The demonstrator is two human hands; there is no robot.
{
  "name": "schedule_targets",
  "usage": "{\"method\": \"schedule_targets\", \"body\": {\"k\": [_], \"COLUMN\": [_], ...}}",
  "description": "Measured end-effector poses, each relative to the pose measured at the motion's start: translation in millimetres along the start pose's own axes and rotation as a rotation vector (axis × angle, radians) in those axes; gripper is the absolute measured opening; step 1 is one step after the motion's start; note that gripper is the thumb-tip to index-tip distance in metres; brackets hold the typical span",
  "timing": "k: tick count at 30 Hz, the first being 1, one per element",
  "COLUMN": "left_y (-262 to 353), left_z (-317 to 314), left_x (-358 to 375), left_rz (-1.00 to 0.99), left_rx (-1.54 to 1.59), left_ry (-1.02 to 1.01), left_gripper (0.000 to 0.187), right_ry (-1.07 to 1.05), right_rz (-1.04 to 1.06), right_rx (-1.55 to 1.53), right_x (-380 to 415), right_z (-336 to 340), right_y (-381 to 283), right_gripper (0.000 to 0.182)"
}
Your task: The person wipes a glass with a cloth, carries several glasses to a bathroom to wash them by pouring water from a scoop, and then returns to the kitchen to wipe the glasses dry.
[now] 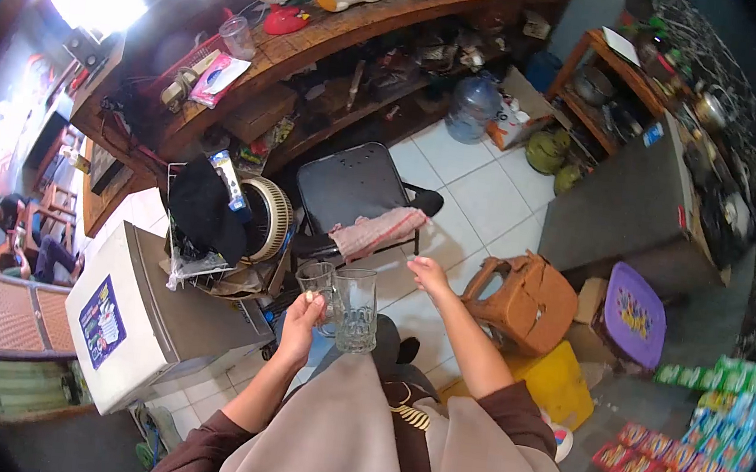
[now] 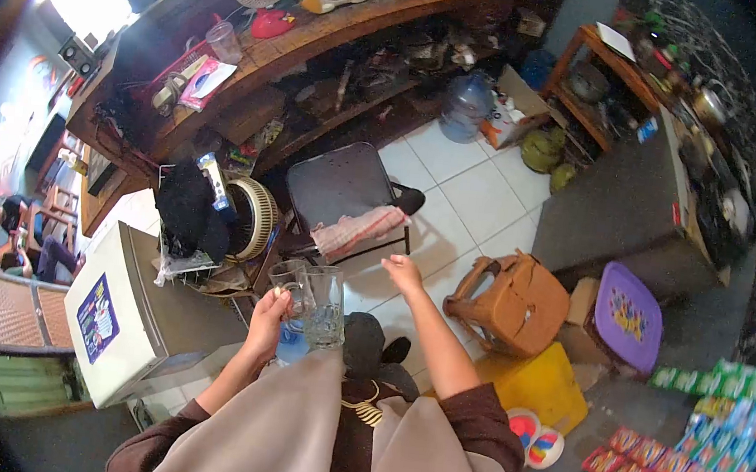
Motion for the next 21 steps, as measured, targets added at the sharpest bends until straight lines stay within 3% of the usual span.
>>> {"method": "schedule_targets", "body": {"k": [2,3,4,6,9,10,13,17,19,21], "left_y": [10.7,15.1,16.4,23.5,31.5,36.9,48.4,49.6,56.2,55.0], "left_z": [-6.8,-10.8,-14.1,-15.9,-28.3,-34.8,-57.1,-88.6,-116.4,-146.1], "left_x": [-15.3,-24.3,-35.8,-57.5,-102.6,-115.0,-157.5,-208.1,-231.3,-257.8], "left_rz": [-0.004,0.033,0.033,-0.005,-0.056,-0.098,-0.122,-0.020,0.171,0.203], "left_rx": [0.056,0.083,0.083,0.127,0.145,0.119,0.123,0.167,0.278,0.366], "left_ry": [0.108,0.171,0.195,0.174,0.187,0.195,0.223,0.199,0.264,0.247], "left_gripper": [0.015,0.015,0.015,0.015,0.017,0.018,0.016,0.014,0.013,0.012], "right_ry": [-0.156,-0.241,-0.296,-0.266,-0.243,-0.237,-0.237,-0.366,-0.352,-0.339], "right_rz": [-0.352,-0.381,-0.373,-0.334,-0.494,-0.505,-0.365,0.014,0.130,0.382], "right_rx": [-0.388,-0.416,-0.402,-0.424,-0.172,-0.158,-0.682,-0.936,-0.799,-0.394], "right_x": [-18.8,-33.0,-47.1,-73.6,-100.4,-101.8,-108.6,-72.5,-48.1,-47.9], "right_z": [-11.3,-16.8,-18.6,-23.8,-11.4,1.8,44.2,140.9,177.7,201.9], "right_y": [-24.7,-31.7,-36.4,-39.6,-23.0,-27.2,-73.4,-188.0,-234.2,-251.5], "right_gripper": [0.078,0.092,0.091,0.075,0.034,0.034,0.026,0.024,0.021,0.020]}}
Point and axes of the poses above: each hand's wrist, its own x-axis away from the middle knuckle, its own z-axis out of the back of the hand, y = z × x, the point moved 3 cm from there along -x, towards the middle knuckle, and after that the axes turned 9 degrees about -z, right-handed, at the moved point
